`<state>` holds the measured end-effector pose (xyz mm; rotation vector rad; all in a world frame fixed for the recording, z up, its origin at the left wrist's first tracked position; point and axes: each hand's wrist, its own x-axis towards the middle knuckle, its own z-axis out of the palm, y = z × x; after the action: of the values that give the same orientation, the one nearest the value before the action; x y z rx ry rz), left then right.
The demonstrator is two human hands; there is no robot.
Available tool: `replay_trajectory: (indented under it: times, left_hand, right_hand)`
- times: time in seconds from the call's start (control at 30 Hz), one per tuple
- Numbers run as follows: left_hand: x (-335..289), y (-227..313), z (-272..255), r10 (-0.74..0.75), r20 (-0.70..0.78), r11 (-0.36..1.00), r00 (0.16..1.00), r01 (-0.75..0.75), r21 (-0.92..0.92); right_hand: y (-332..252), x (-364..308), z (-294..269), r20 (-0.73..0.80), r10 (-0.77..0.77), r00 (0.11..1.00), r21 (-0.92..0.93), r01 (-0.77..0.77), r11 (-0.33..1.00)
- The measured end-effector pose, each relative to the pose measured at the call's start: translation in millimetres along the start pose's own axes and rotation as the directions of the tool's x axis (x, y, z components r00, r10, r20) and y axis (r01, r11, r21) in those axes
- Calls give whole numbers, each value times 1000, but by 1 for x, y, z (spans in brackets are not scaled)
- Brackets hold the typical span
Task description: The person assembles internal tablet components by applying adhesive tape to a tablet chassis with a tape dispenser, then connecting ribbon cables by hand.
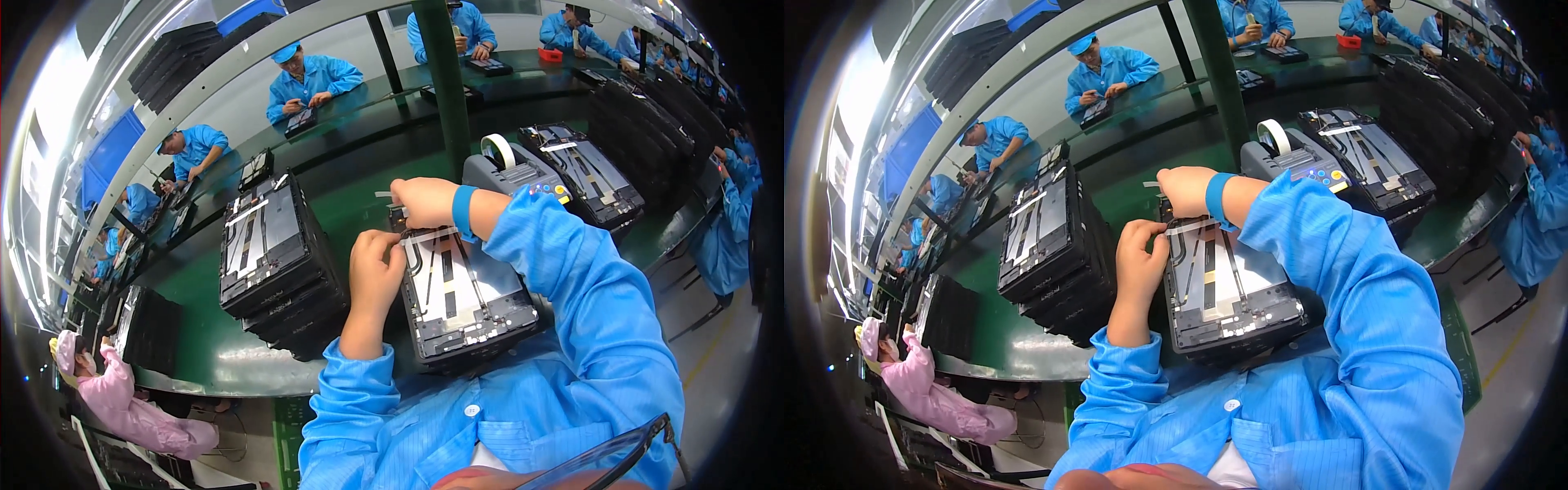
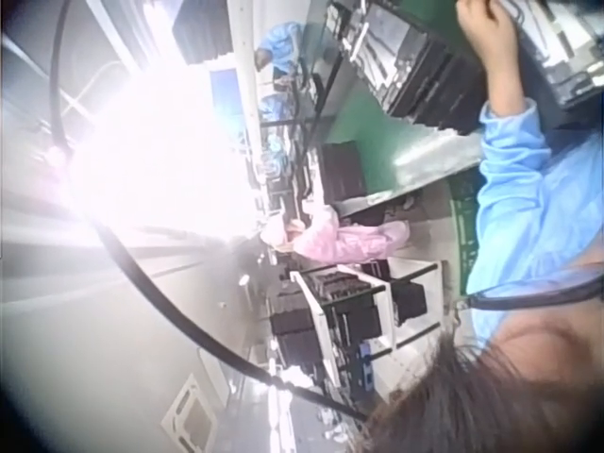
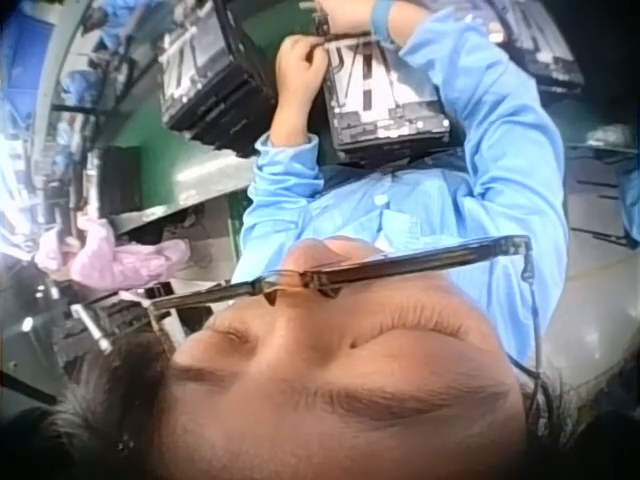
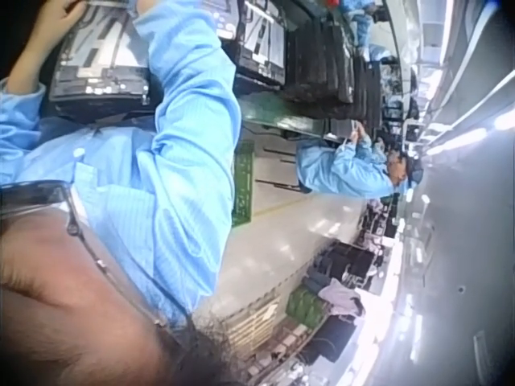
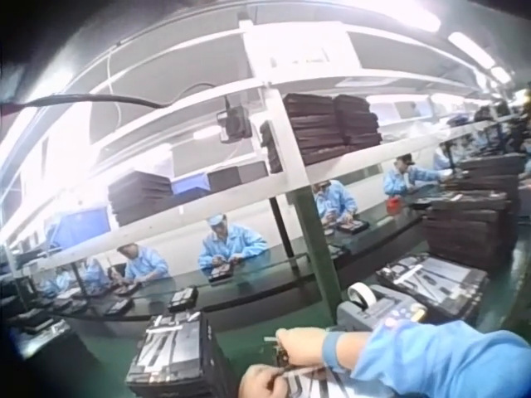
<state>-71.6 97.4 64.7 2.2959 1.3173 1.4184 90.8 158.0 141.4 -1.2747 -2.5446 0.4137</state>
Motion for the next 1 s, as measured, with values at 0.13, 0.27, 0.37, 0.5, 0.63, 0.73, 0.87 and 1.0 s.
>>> replay_trajectory:
  times: [0.13,0.27,0.37,0.5,0.63,0.73,0.87,1.0]
  left_hand:
    - [-7,-19,18,-264,-1,930,965,254,-266]
    - [-2,-39,35,-360,113,734,926,356,-579]
    - [0,-45,41,-351,121,581,929,317,-749]
    - [8,-43,48,-251,252,273,935,318,-908]
    - [15,-43,54,-292,244,194,925,307,-932]
    - [13,-40,50,-356,227,305,906,342,-889]
    - [1,-30,39,-403,212,307,890,350,-885]
    - [-19,-29,28,-366,246,245,898,348,-905]
  right_hand:
    - [5,-2,4,-82,134,988,-20,-136,991]
    - [11,-46,-11,-335,179,925,142,-138,980]
    - [-1,-106,-15,-390,258,884,438,-69,896]
    - [10,-175,43,-560,317,766,480,-12,877]
    - [31,-193,93,-339,443,830,916,182,359]
    - [29,-196,97,-185,417,890,981,145,128]
    - [19,-204,91,-112,356,928,993,92,74]
    - [4,-218,95,-85,299,951,995,68,66]
